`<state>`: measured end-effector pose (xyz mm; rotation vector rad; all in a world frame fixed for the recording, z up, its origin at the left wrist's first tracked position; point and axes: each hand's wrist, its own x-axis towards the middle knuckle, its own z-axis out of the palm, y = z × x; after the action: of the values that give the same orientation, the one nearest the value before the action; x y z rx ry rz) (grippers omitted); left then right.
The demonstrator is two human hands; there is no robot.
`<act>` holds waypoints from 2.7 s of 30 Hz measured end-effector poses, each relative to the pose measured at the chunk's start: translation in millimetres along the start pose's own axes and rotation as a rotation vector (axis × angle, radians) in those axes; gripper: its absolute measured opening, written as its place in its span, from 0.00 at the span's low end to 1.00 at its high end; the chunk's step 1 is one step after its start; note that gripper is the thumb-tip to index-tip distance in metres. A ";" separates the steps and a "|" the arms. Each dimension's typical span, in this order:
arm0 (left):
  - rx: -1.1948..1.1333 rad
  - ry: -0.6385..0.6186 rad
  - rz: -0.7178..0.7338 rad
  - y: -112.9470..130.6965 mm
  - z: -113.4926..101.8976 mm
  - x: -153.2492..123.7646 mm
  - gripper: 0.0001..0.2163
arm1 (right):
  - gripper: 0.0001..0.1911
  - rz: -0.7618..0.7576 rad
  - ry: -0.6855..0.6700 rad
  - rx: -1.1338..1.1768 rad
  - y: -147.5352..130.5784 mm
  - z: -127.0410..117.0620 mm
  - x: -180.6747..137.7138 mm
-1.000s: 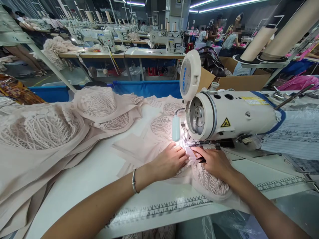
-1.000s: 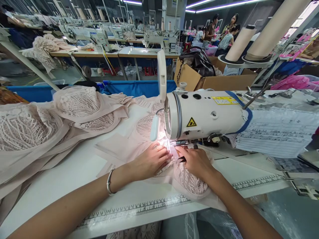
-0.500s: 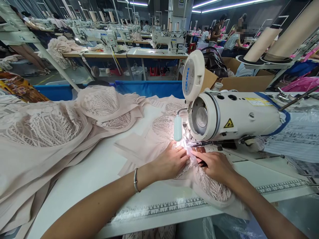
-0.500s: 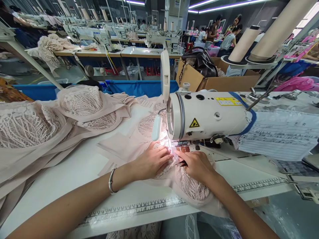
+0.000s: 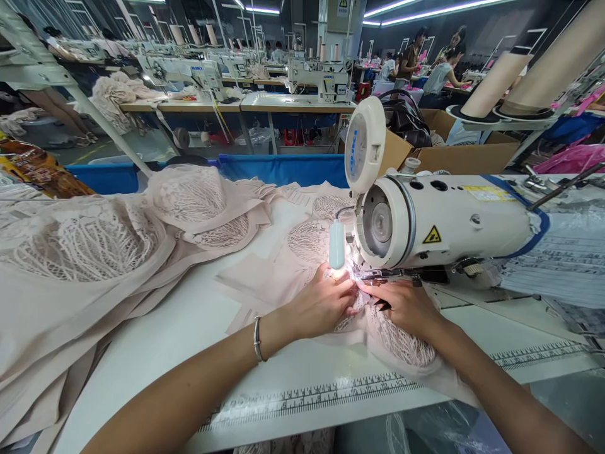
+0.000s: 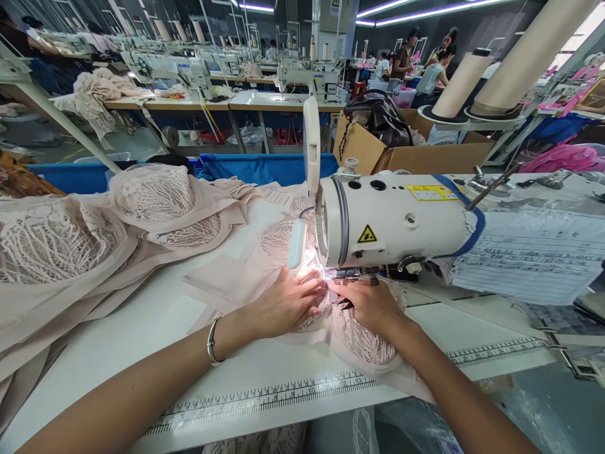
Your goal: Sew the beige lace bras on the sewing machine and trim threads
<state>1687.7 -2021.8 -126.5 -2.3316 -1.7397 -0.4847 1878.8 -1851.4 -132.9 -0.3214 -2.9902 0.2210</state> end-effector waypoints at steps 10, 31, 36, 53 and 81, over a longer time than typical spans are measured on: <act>0.045 -0.007 -0.004 -2.1 0.6 -0.8 0.17 | 0.29 -0.046 -0.063 0.032 10.0 5.1 5.3; -0.002 -0.061 -0.020 4.1 -3.2 0.5 0.19 | 0.29 -0.229 0.209 -0.133 -1.1 -10.9 -23.5; -0.024 -0.048 -0.005 3.6 -2.6 0.2 0.22 | 0.32 -0.165 0.142 -0.071 0.0 -11.1 -16.1; -0.004 -0.063 -0.131 5.4 -2.7 1.1 0.19 | 0.33 0.027 0.000 0.006 10.7 -0.5 3.7; -1.657 1.103 -0.728 -113.9 -118.0 -47.5 0.25 | 0.25 0.235 -0.176 2.310 -160.2 8.1 77.1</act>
<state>1549.6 -2071.4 -39.2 -0.7682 -1.4106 -3.3253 1770.7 -1990.3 -107.0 -0.2175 -0.9739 2.8808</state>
